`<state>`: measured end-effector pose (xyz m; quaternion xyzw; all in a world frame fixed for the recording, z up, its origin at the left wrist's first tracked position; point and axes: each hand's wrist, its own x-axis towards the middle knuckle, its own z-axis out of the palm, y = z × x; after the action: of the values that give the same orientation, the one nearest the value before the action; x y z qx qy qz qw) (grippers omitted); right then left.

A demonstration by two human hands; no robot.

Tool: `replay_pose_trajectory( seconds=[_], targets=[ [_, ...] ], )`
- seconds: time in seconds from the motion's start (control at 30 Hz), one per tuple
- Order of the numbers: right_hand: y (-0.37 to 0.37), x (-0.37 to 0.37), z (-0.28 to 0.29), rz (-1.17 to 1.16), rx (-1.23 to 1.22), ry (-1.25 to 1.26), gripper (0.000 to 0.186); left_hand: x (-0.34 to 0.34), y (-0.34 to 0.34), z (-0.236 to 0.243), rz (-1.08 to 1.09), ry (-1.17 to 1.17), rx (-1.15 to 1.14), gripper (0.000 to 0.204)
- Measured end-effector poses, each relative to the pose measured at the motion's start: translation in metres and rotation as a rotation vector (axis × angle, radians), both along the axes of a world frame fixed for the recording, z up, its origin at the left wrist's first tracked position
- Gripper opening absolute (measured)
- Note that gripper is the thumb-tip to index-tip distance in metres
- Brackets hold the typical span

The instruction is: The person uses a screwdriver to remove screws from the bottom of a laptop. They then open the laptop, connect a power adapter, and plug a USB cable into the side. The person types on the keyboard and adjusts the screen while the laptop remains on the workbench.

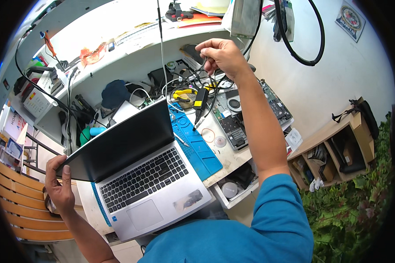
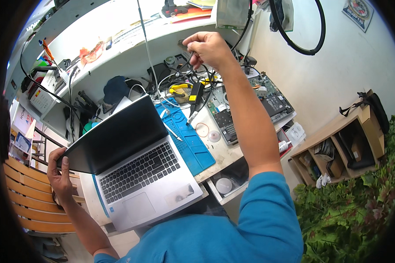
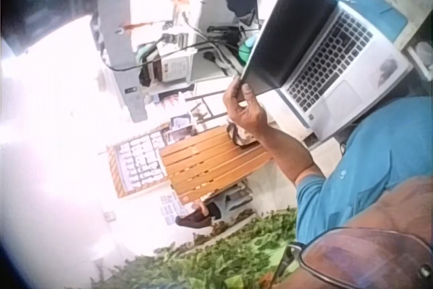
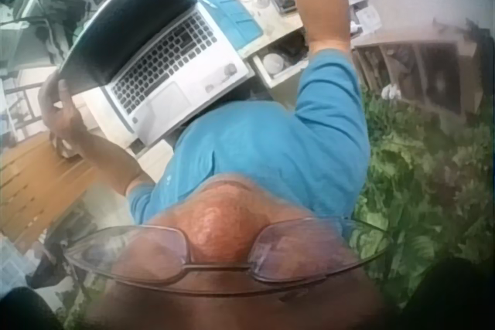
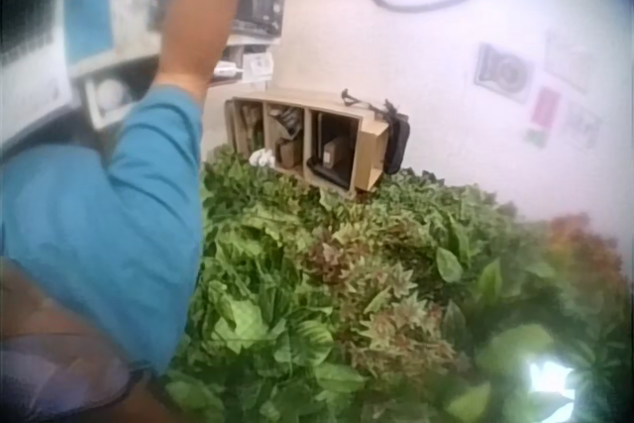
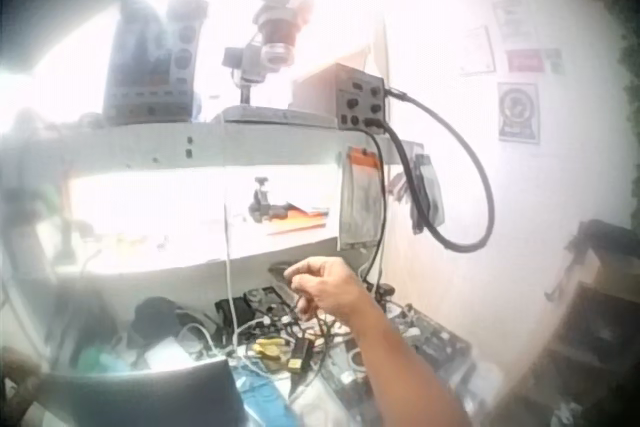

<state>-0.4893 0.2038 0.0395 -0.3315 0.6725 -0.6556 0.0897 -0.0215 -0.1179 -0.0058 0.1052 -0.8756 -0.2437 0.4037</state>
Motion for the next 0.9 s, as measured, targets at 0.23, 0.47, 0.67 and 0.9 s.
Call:
replay_pose_trajectory(
  seconds=[0.23,0.47,0.67,0.9],
  targets=[
    [-0.008,-0.001,-0.017,0.086,0.057,0.192,0.033,-0.002,0.001,0.000,-0.005,0.009,0.012,0.019],
    [-0.005,0.008,0.003,0.108,-0.152,0.252,0.041,-0.003,0.000,0.000,-0.004,0.001,-0.010,0.019],
    [0.021,0.026,0.054,-0.006,-0.286,0.442,0.037,-0.004,0.001,0.000,-0.002,0.007,-0.002,0.018],
    [0.019,0.076,0.100,-0.171,-0.371,0.425,0.018,-0.002,0.003,0.003,0.024,0.016,0.009,0.018]
  ],
)
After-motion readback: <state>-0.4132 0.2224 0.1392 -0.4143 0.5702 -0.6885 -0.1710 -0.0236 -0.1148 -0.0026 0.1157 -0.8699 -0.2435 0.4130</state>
